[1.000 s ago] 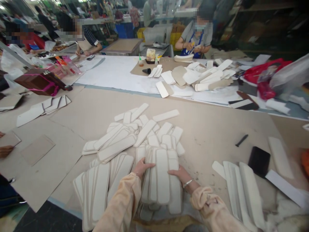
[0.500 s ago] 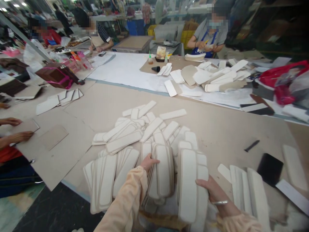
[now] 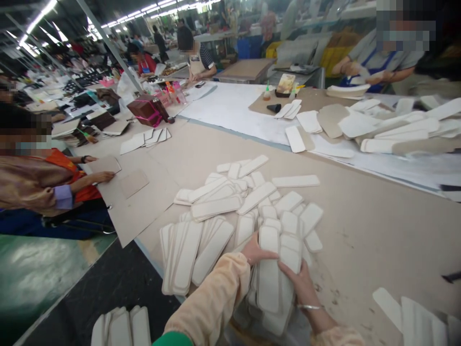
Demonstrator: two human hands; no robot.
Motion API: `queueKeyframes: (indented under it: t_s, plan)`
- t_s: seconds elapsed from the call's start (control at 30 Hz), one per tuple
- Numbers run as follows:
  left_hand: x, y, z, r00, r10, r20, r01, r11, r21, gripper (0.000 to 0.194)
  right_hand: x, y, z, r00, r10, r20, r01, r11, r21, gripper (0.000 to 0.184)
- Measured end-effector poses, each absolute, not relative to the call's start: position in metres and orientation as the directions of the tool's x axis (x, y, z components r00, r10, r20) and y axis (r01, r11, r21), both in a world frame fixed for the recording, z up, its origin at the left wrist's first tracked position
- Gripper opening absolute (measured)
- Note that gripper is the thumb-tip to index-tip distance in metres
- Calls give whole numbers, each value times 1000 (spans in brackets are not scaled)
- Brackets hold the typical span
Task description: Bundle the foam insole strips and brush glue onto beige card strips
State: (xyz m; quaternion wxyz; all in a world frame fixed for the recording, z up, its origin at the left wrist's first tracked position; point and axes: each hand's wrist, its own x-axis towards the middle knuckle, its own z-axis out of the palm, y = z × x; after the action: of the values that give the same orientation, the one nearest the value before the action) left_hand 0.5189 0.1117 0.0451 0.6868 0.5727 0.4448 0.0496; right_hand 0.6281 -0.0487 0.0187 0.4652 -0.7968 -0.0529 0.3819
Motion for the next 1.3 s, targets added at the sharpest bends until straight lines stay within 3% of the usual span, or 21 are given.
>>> queueKeyframes:
  t_s: [0.17,0.3,0.4,0.57,0.67,0.77,0.9,0.97,1.07,1.2,1.3]
  plan:
    - [526,105,44,614,607,-504,438,270,858,109,630,-41,26,612,474,-633,-453,-446,-772,84]
    - [531,100,50,611,610,-504,472,229,851,98,627,-36,32,554,530,-642,-595,-287,-751,80]
    - [535,98,61,637,616,-464,479,156,864,87,625,-34,33,593,530,-607,-608,-200,-768,82]
    - [540,100,86,692,645,-324,461,-50,886,86,626,-37,43,627,584,-516,-583,-89,-808,74]
    - [546,98,99,707,623,-334,475,-70,877,86,637,-47,58,640,642,-423,-496,-75,-865,68]
    - [558,85,103,732,588,-344,395,45,918,82,654,-67,79,650,682,-335,-350,-123,-929,68]
    - [577,40,88,752,518,-407,240,360,901,85,676,-105,110,712,615,-340,-182,-306,-934,80]
    - [587,10,75,758,443,-478,240,492,837,83,683,-127,126,767,537,-351,-67,-477,-876,92]
    - [603,-34,58,797,346,-496,231,584,778,80,693,-158,144,826,419,-378,66,-737,-673,102]
    - [622,-69,37,846,365,-389,264,347,900,71,699,-178,150,842,358,-404,192,-898,-395,103]
    - [626,-74,22,782,456,-426,384,187,904,76,694,-172,135,810,413,-417,303,-903,-306,94]
